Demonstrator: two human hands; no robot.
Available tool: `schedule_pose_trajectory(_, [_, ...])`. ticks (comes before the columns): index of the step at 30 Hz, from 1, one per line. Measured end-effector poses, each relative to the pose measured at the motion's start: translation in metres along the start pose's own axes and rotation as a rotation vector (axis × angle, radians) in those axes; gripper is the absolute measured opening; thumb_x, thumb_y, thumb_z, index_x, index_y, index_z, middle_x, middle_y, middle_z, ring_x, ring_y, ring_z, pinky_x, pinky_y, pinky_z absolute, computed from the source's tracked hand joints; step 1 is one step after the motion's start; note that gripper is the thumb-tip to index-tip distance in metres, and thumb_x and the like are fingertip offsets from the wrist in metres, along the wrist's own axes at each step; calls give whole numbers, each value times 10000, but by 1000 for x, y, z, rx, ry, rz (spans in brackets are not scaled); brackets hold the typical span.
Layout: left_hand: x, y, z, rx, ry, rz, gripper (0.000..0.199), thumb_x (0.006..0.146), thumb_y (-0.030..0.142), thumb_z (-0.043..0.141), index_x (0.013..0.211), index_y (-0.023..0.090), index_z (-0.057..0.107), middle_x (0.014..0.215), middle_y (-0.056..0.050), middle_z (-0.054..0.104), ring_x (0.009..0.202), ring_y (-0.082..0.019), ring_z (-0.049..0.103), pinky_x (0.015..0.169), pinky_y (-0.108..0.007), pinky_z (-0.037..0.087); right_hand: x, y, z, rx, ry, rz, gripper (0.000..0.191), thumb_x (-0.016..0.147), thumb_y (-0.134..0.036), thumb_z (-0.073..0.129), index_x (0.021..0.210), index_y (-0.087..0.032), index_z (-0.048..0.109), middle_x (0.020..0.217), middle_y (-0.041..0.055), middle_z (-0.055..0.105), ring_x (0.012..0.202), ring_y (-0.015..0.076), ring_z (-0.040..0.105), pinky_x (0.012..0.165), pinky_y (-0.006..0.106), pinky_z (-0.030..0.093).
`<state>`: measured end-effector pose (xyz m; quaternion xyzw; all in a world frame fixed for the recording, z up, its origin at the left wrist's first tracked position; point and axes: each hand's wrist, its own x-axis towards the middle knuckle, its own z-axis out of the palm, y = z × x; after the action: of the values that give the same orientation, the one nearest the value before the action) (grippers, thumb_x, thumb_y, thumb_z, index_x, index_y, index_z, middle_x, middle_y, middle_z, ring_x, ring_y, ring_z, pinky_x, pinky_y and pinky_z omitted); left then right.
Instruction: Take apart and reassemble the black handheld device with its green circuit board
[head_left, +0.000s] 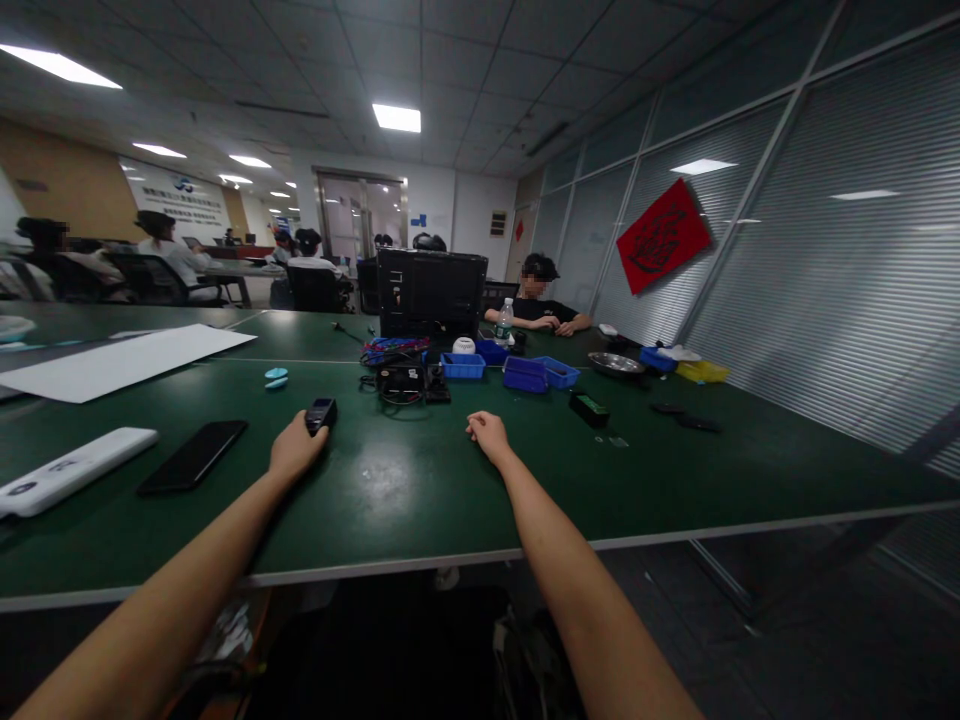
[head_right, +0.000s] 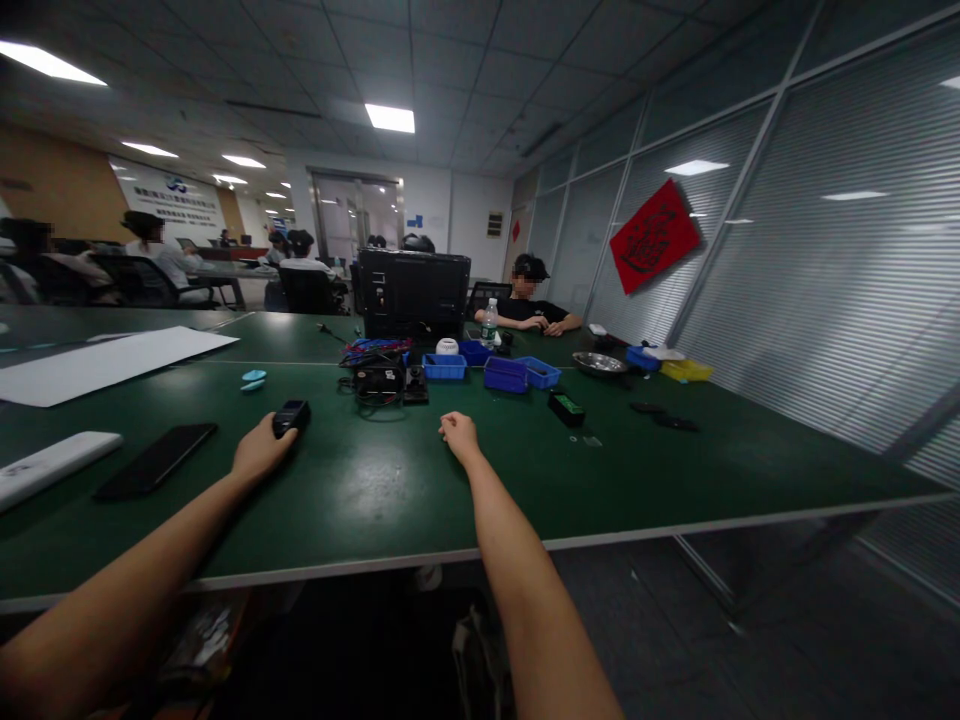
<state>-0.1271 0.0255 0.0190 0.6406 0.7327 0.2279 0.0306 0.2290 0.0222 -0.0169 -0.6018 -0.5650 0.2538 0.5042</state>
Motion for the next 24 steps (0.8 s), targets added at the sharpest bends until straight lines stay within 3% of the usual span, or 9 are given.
schedule_pose_trajectory(10, [-18, 64, 39, 13, -16, 178, 608, 793, 476, 384, 1271, 100, 367, 1061, -165, 609, 946, -259, 586, 778, -320, 431, 4, 4, 3, -39, 1, -8, 150, 747, -166, 475, 796, -137, 613, 605, 9, 623, 448, 77, 513, 454, 169, 398])
schedule_pose_trajectory(18, [-49, 130, 60, -21, -60, 294, 600, 781, 484, 428, 1269, 140, 369, 1048, -151, 613, 952, -246, 577, 786, -307, 402, 4, 6, 4, -61, -2, -8, 146, 736, -175, 471, 769, -149, 611, 611, 3, 625, 454, 83, 519, 487, 183, 415])
schedule_pose_trajectory(24, [-68, 169, 77, -117, -82, 293, 661, 762, 494, 471, 1290, 120, 336, 1061, -173, 605, 1007, -264, 553, 818, -325, 383, -4, -4, 3, -180, 25, -39, 204, 790, -237, 417, 773, -171, 609, 638, 1, 617, 530, 104, 548, 559, 205, 427])
